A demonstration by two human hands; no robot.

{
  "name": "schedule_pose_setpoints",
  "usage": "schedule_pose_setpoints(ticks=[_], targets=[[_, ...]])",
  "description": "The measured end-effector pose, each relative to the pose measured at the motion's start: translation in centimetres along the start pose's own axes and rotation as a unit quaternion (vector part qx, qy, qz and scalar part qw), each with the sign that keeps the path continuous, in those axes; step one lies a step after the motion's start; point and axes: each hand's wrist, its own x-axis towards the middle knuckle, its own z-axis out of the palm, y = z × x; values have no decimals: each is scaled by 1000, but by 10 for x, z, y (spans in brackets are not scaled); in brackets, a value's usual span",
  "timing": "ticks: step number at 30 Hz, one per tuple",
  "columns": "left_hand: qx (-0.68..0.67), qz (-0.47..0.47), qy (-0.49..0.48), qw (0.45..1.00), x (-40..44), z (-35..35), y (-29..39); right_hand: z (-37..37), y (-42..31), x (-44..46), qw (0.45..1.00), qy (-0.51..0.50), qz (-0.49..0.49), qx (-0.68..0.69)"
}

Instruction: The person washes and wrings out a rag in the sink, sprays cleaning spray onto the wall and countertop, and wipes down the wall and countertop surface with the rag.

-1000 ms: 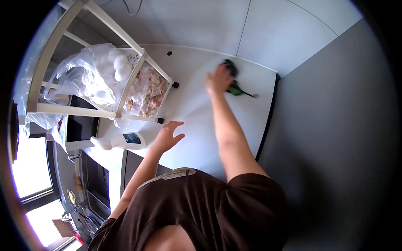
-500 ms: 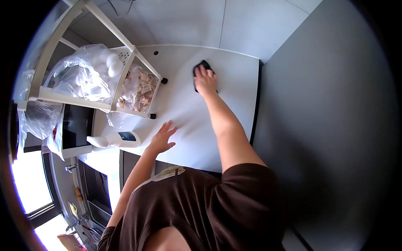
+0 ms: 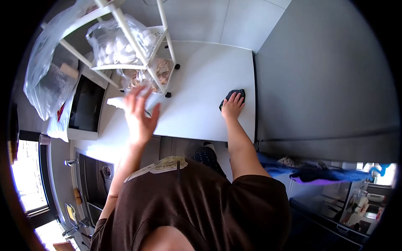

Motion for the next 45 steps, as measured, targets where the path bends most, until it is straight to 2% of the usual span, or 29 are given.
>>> schedule_pose_setpoints(ticks=[1,3,5,7,8,9,12,14,17,18,19,22,23,27,29,33,35,36,37,39,41,45], targets=[[45,-8,52,998,-4,-18,-4,-1,-3,-15,1000,2,0,0],[49,-30,207,977,-23,-26,-29,-5,-9,-39,1000,-20,3,11],[-24,-159,246,956,-47,-11,-66,-5,-15,-55,1000,-20,3,18],[-103,-260,204,938,-65,12,-103,-7,-18,-67,999,-41,-1,24],[-166,-304,128,929,-77,26,-123,-9,-18,-70,998,-48,-2,27],[-179,-247,115,945,-82,39,-131,-10,-19,-70,999,-43,-2,28],[-117,-195,132,965,-85,48,-124,-7,-17,-68,998,-50,-6,26],[-207,-389,121,890,-96,69,-139,-7,-16,-70,999,-41,-12,22],[-192,-353,118,908,-101,78,-148,-2,-12,-67,999,-15,-26,18],[-143,-342,101,923,-97,76,-144,-1,-9,-64,999,-5,-50,21],[-200,-291,110,929,-98,81,-147,-2,-6,-59,997,6,-74,24],[-281,-205,-9,937,-91,96,-120,-1,6,-32,992,35,-117,39],[-354,-214,-30,910,-83,105,-96,-2,10,-21,988,45,-143,49],[-311,-119,-182,925,-29,138,-35,-2,19,36,988,81,-122,56],[-425,-172,-235,857,-7,179,-29,-1,24,62,989,81,-110,51],[-342,-198,-280,875,63,234,31,0,28,93,990,104,-77,59],[-339,-198,-314,864,87,268,43,-5,27,92,990,110,-73,55],[-321,-146,-311,883,97,285,48,-6,27,92,988,116,-76,61],[-302,-93,-307,898,106,300,49,-7,27,91,989,113,-73,62],[-312,-89,-310,894,127,334,42,-10,26,93,991,93,-75,61],[-302,-70,-372,875,151,360,33,-8,26,93,989,107,-72,71],[-292,-113,-387,867,188,401,24,-10,26,94,989,96,-75,83]])
